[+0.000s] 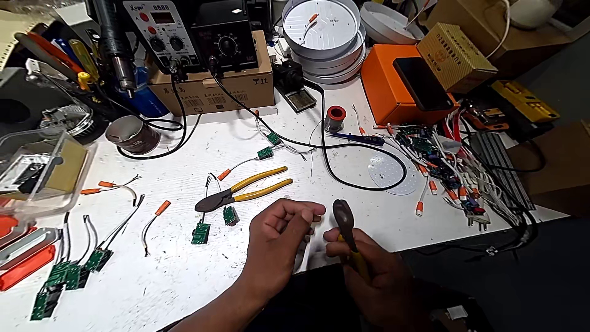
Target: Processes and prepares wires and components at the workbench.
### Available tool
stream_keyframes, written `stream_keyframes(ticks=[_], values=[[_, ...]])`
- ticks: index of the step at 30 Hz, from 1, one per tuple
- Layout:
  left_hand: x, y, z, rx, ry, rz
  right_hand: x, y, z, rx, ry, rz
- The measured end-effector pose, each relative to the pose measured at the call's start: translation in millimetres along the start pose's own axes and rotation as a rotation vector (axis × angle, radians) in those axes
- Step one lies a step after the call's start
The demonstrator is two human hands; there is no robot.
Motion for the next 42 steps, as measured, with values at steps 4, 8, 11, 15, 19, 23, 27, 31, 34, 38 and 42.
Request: stream_keyframes(ticks=[4,8,11,15,19,23,27,31,34,38,42], values=[[2.1,2.4,-0.6,-0.035,0.013,-0.031,-6.7,8.5,2.2,0.079,0.115,0.051],[2.9,6.3,-0.5,-0.032,0.023,-0.058,-7.4,13.5,2.6,0.069,0.134,0.128],[2.7,7.8,-0.7,-0.028,0.026,-0.071,-6.0,14.0,4.2,0.055,0.139,0.152],[2.5,8.3,0.9,-0.011,0.056,-0.072,-4.7,14.0,5.8,0.034,0.148,0.173],[2.1,11.1,0.0,0.033,0.076,-0.078,-4.3,14.5,6.7,-0.019,0.168,0.168],[2.7,12.1,0.7,0.053,0.069,-0.090,-5.0,14.0,4.2,-0.094,0.176,0.178],[4.8,11.8,2.2,0.050,0.070,-0.090,-4.8,13.4,2.3,-0.119,0.174,0.184],[6.0,10.9,2.6,0.060,0.072,-0.099,-4.8,14.1,-0.6,-0.103,0.150,0.159],[6.5,10.0,2.8,0.065,0.066,-0.104,-4.6,14.3,-1.3,-0.100,0.126,0.140],[6.9,8.1,3.4,0.066,0.068,-0.101,-4.3,14.8,-1.3,-0.107,0.115,0.130],[7.6,7.1,4.0,0.075,0.066,-0.104,-3.4,14.9,-1.4,-0.103,0.120,0.125]])
Point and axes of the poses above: each hand's wrist, its own x-axis towards the middle knuckle, its own y-axis out of the palm, z = x × y, the point moved 3 cm from there along x, towards the middle knuckle, and after that the axes turned 13 degrees about -y, right-handed, at the moved point
